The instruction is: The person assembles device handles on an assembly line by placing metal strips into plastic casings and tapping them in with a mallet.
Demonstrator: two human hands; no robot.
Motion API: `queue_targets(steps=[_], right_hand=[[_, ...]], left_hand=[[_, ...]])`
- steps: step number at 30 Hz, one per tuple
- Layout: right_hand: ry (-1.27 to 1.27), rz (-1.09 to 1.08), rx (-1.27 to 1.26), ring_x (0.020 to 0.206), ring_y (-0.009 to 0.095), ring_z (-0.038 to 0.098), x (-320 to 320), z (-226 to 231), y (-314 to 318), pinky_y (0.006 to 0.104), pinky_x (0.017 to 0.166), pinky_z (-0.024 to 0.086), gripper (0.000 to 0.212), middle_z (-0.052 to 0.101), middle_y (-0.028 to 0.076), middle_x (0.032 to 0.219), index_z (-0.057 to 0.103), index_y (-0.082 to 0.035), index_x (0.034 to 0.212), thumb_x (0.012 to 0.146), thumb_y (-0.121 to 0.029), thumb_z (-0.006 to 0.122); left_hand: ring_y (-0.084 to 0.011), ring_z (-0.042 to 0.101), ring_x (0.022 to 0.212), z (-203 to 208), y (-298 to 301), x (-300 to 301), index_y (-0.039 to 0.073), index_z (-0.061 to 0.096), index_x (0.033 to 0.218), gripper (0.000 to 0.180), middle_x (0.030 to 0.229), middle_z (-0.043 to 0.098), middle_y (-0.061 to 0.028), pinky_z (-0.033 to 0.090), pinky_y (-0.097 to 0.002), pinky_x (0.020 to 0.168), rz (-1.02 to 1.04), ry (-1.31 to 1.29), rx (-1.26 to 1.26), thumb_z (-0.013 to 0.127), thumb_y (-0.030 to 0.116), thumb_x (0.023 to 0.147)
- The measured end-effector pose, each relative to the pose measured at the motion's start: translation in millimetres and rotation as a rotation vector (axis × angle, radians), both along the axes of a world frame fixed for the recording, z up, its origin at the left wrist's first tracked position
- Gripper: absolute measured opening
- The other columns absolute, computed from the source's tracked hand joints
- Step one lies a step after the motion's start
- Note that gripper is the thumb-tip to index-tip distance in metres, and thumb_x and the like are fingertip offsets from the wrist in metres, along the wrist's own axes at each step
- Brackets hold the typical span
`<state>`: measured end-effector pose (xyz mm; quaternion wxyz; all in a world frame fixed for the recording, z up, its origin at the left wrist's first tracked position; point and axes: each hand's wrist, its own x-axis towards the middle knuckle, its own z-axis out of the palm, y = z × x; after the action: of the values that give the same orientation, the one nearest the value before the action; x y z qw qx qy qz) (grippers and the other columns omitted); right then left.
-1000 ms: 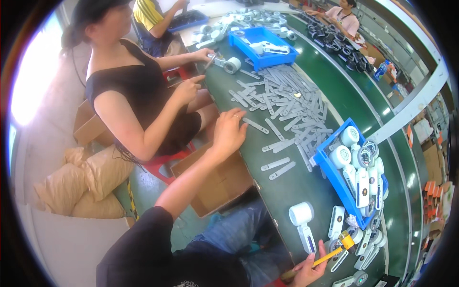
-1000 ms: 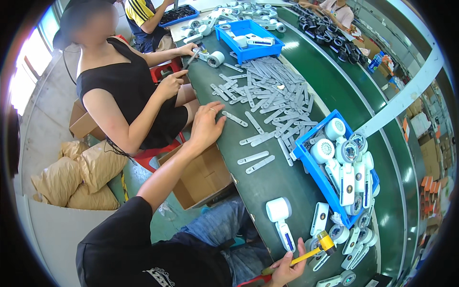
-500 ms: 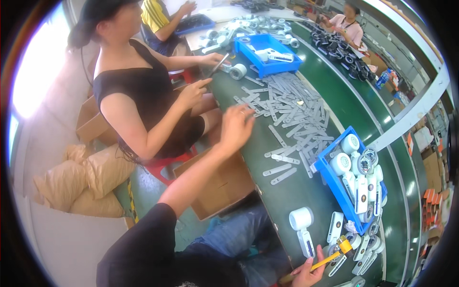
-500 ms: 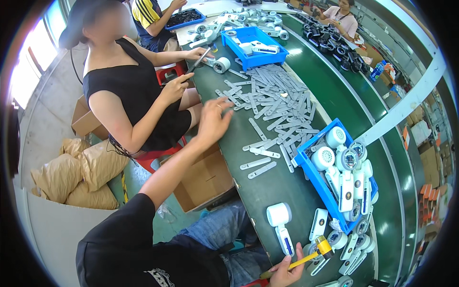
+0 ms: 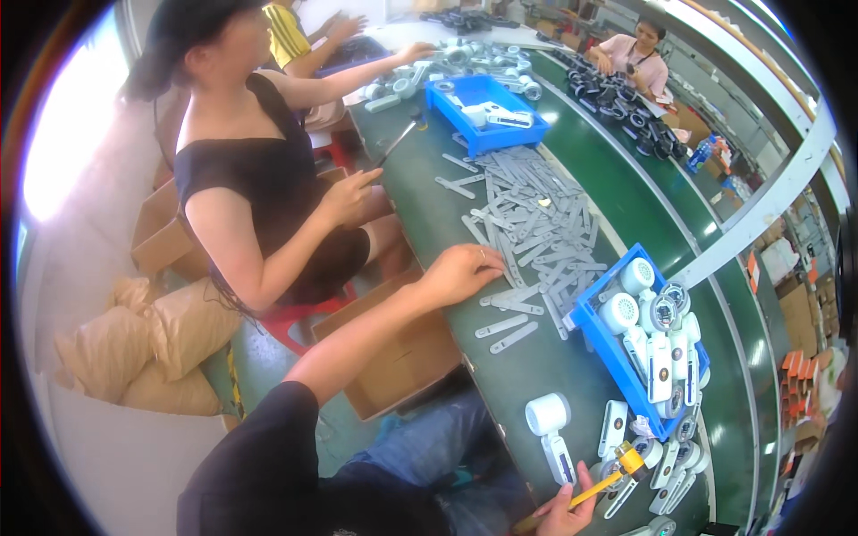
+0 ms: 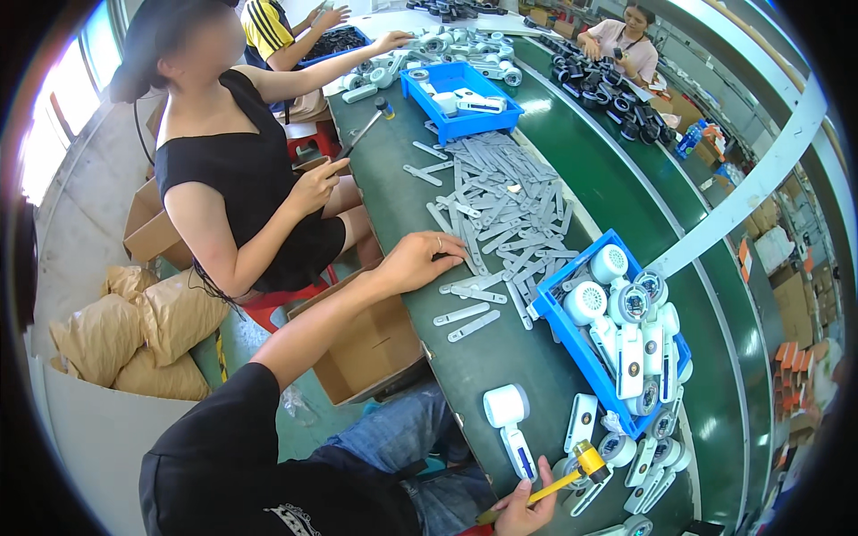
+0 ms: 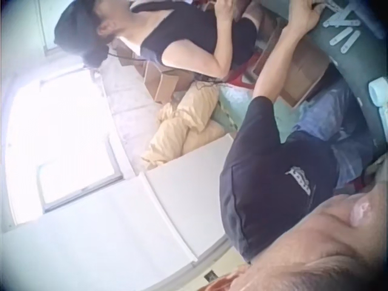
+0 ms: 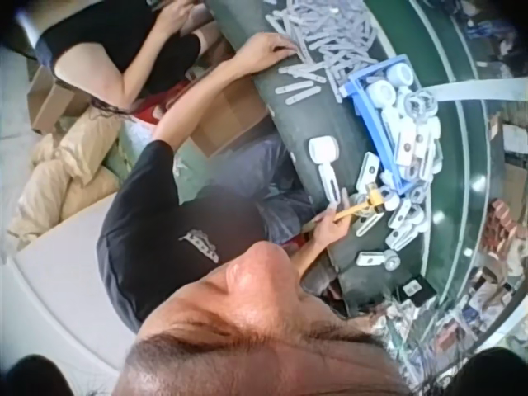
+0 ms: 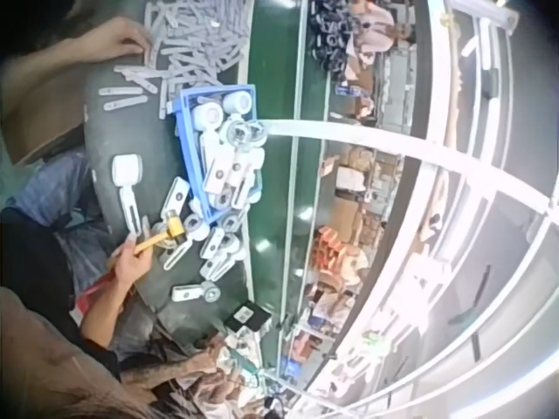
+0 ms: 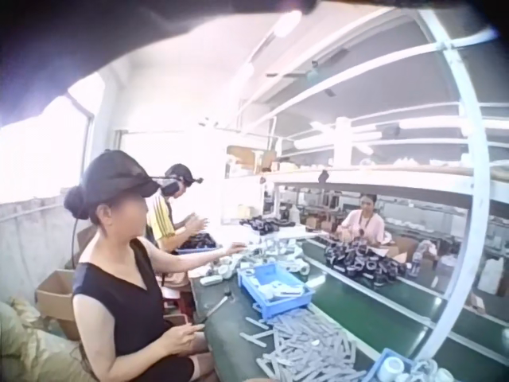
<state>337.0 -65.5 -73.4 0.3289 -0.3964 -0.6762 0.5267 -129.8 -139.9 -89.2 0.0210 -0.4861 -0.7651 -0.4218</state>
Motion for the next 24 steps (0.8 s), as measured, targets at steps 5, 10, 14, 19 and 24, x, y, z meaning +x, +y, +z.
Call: queue_targets(steps=[5,10,14,19,24], right_hand=[[-0.020,-0.020,-0.042,0.048,0.011,0.053,0.6,2.6,0.3,0.0261,0.045,0.045,0.038,0.072,0.021,0.125,0.057,0.011,0.141,0.103,0.004,0.057],[-0.006,0.003,-0.039,0.048,0.011,0.054,6.6,-3.0,4.1,0.0261,0.045,0.045,0.038,0.072,0.021,0.126,0.057,0.011,0.140,0.104,0.003,0.058],[0.056,0.004,-0.015,0.048,0.012,0.055,11.2,-6.1,5.8,0.0260,0.045,0.045,0.038,0.073,0.022,0.125,0.057,0.011,0.140,0.103,0.002,0.059],[0.065,-0.045,-0.045,0.048,0.013,0.055,14.2,-18.2,6.3,0.0261,0.045,0.046,0.039,0.074,0.023,0.125,0.056,0.010,0.141,0.103,0.002,0.060],[0.004,-0.068,-0.086,0.049,0.013,0.055,11.5,-15.2,7.0,0.0267,0.045,0.046,0.040,0.073,0.023,0.126,0.055,0.010,0.142,0.104,0.001,0.061]], left_hand=[[-0.0309,0.070,0.121,13.4,20.2,0.2,0.006,0.079,0.118,0.023,0.134,0.073,-0.0149,0.055,-0.0391,0.105,-0.010,-0.267,0.111,0.072,0.016,0.099],[-0.0356,0.055,0.142,-6.0,54.8,-15.7,0.010,0.076,0.129,0.033,0.144,0.067,-0.0166,0.042,-0.0476,0.118,0.188,0.076,0.087,0.072,0.025,0.099],[-0.0386,0.045,0.148,-23.0,82.3,-16.4,0.012,0.075,0.131,0.040,0.148,0.064,-0.0169,0.026,-0.0562,0.125,0.348,0.272,-0.022,0.073,0.034,0.097],[-0.0314,0.066,0.120,-22.5,83.3,-19.8,0.010,0.081,0.117,0.026,0.126,0.076,-0.0109,0.045,-0.0458,0.109,0.075,0.110,0.013,0.077,0.020,0.093],[-0.0320,0.071,0.100,-27.0,84.6,-22.4,0.010,0.081,0.111,0.021,0.107,0.078,-0.0101,0.053,-0.0442,0.095,0.001,0.104,0.264,0.074,0.011,0.092]])
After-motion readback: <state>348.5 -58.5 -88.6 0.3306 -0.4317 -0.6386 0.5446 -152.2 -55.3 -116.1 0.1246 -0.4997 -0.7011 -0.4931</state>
